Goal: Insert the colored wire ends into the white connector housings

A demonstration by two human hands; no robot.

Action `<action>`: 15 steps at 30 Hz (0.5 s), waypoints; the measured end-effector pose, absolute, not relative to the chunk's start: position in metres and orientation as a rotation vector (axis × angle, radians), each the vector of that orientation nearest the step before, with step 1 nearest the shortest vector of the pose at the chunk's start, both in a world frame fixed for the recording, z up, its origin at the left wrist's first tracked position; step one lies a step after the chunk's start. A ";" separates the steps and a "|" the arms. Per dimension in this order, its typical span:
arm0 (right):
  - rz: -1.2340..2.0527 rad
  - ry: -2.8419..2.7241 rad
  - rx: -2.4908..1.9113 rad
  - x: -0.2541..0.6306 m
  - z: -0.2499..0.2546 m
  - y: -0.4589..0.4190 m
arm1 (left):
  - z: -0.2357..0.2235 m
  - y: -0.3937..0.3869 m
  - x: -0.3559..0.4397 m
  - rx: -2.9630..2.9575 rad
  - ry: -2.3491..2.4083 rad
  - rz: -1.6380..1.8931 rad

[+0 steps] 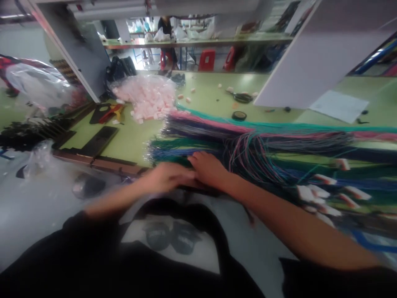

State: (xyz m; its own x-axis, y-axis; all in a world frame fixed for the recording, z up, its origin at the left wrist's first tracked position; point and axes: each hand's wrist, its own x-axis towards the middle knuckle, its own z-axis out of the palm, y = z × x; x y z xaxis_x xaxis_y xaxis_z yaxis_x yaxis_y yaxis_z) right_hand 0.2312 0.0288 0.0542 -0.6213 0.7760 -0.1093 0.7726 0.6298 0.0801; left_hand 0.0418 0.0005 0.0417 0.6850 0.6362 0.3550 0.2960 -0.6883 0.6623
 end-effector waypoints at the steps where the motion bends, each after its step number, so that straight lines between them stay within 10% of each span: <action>1: 0.046 2.737 1.304 0.231 0.047 0.028 | 0.042 0.012 0.028 2.236 0.882 0.809; 6: -0.156 2.921 1.425 0.238 0.028 0.032 | 0.046 0.093 -0.025 2.089 1.824 0.780; 15: -0.472 2.992 1.608 0.244 0.020 0.041 | 0.039 0.168 -0.041 2.115 1.990 0.570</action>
